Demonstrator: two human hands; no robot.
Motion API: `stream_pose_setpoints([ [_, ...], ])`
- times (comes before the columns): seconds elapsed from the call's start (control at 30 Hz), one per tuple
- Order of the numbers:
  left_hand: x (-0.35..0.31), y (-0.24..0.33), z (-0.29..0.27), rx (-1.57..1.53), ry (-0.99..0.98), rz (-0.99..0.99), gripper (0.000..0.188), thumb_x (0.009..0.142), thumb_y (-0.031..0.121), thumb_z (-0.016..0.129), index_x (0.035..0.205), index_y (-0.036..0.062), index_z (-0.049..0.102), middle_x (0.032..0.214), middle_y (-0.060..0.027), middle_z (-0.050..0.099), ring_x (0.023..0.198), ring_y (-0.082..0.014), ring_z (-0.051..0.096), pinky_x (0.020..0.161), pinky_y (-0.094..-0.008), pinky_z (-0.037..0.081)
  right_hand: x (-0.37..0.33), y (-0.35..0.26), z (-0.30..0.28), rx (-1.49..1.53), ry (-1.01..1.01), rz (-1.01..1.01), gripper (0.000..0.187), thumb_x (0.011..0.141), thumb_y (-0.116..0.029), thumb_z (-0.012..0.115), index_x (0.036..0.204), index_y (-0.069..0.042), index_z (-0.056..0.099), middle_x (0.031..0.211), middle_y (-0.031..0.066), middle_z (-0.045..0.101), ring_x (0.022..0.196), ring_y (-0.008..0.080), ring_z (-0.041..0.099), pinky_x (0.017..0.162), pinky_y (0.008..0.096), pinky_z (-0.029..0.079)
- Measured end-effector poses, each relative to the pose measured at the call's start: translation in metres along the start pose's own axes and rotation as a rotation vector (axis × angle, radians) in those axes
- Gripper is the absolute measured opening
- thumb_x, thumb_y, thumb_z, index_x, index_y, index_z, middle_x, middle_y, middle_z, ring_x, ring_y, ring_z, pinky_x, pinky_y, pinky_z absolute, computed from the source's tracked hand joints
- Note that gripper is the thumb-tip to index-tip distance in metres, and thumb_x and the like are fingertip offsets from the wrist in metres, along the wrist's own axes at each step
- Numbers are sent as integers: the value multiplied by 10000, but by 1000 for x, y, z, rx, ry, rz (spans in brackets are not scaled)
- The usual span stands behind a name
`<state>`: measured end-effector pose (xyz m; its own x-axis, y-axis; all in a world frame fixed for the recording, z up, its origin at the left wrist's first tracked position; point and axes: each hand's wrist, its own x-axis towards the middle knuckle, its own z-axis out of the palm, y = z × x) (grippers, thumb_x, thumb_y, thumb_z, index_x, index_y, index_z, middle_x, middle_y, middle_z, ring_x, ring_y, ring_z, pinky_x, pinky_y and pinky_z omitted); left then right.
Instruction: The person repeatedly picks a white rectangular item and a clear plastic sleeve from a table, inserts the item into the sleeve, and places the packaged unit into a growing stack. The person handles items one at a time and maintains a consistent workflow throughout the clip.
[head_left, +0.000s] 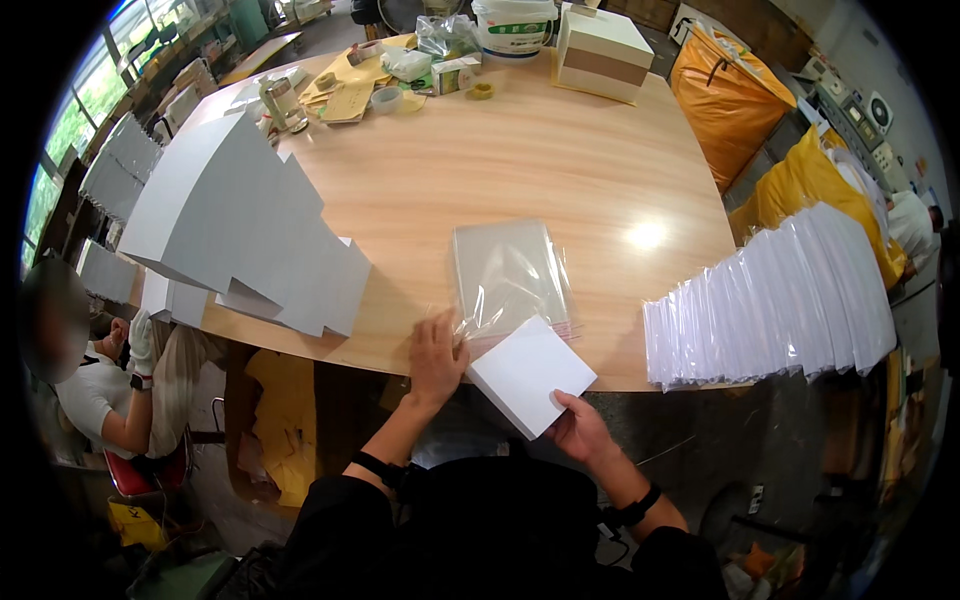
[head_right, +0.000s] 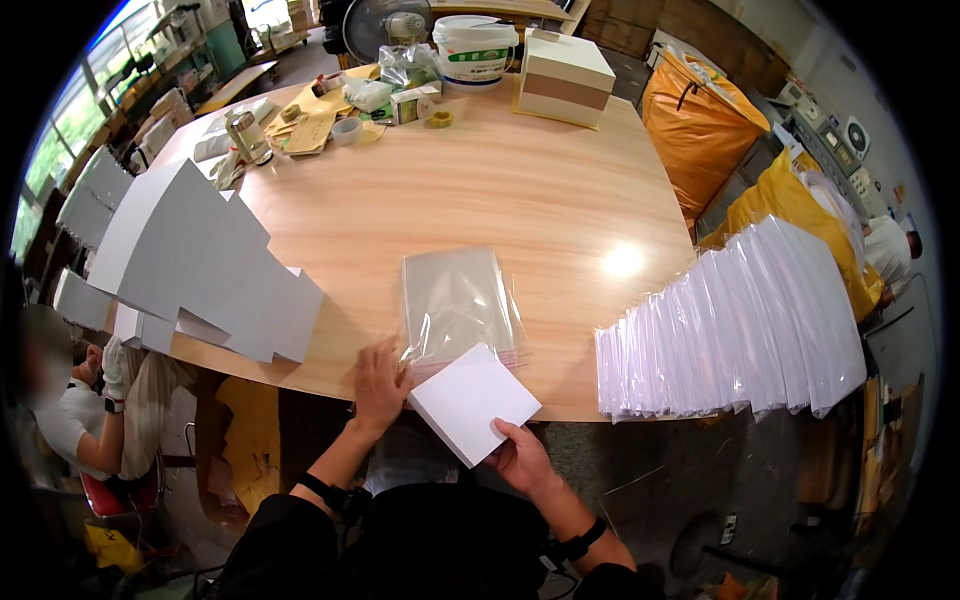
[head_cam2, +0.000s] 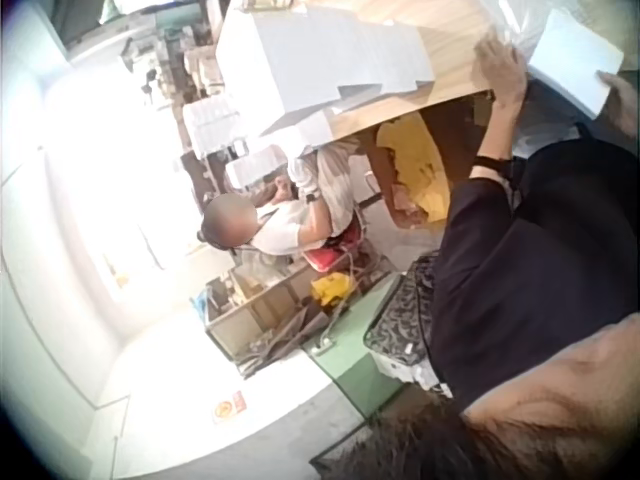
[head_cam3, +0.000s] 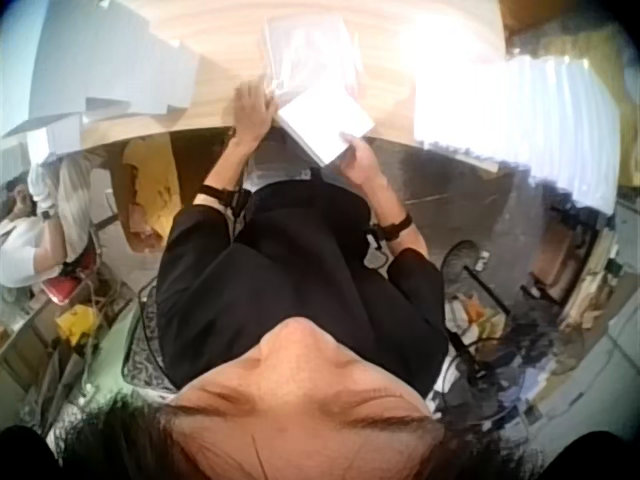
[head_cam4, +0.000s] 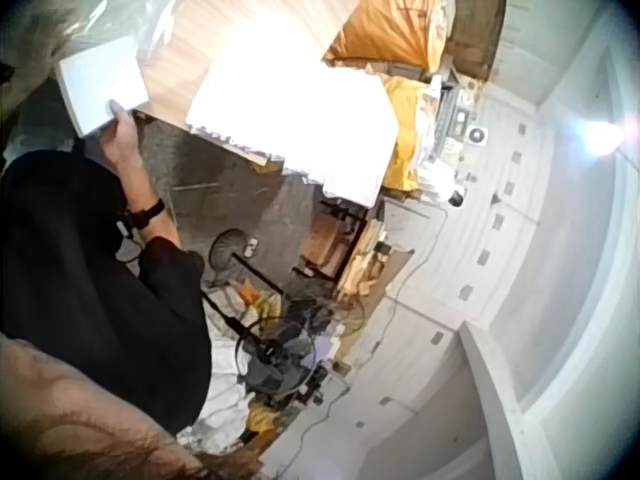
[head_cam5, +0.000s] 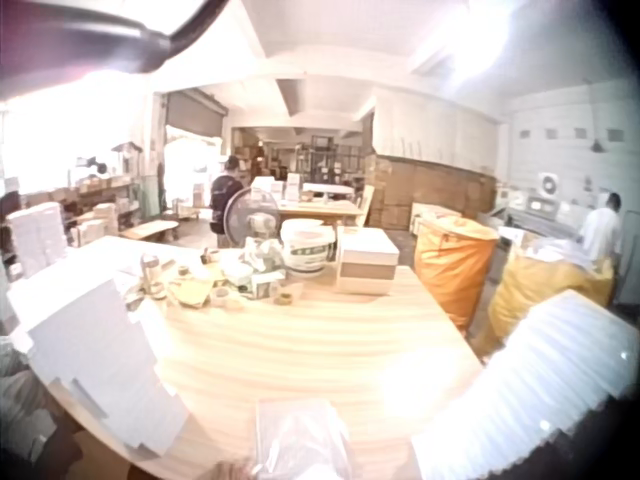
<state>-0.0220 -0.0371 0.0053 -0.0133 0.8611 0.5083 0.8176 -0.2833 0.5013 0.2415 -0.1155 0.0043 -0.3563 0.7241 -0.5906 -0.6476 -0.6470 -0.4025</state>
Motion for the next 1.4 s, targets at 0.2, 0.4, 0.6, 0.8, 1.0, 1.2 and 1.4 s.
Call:
stream_pose_setpoints([
  [0.2,10,10,-16,-254,-470,-621,253,912,219,686,1022,-8,681,824,-156,683,756,-315,679,671,-400,540,5,5,-5,87,-36,-10,385,1006,-169,534,1371,-59,475,1274,99,623,1118,246,648,929,433,569],
  [0.4,1,-1,-10,-669,-398,-523,166,935,138,637,1012,3,694,822,-149,722,736,-263,715,657,-353,550,3,10,12,77,14,-132,397,989,-98,558,1375,-81,470,1274,88,610,1138,243,633,935,446,568],
  [0.6,-11,18,-8,-426,-271,-342,192,911,93,626,1074,3,673,841,-128,734,787,-197,724,690,-340,552,2,8,16,36,3,-227,409,996,-68,549,1391,-82,446,1320,78,567,1198,237,592,978,454,543],
  [0.8,-7,7,-3,-875,-503,-655,195,913,100,607,1063,-2,679,857,-65,706,769,-138,674,718,-286,545,-1,10,12,19,-48,-254,405,1010,-71,537,1402,-84,436,1328,70,561,1209,233,584,986,449,539],
  [1.0,0,4,-10,-1164,-729,-849,208,943,126,568,1079,38,699,910,-20,699,843,-90,664,770,-245,523,-6,7,17,39,-45,-254,409,1005,-68,549,1399,-82,440,1330,67,560,1203,224,587,973,439,547],
  [1.2,0,2,-11,-1180,-891,-826,236,946,135,572,1124,23,680,1029,-62,702,967,-140,672,842,-296,536,-8,11,14,7,-27,-288,398,1015,-76,535,1400,-103,443,1328,62,562,1207,223,585,984,438,541],
  [1.4,9,22,-17,-1707,-860,-904,390,969,206,613,1306,18,557,1224,-93,641,1133,-189,613,969,-357,507,-8,11,14,38,-65,-275,397,1038,-94,491,1427,-127,413,1369,64,535,1245,231,561,1023,450,515],
])
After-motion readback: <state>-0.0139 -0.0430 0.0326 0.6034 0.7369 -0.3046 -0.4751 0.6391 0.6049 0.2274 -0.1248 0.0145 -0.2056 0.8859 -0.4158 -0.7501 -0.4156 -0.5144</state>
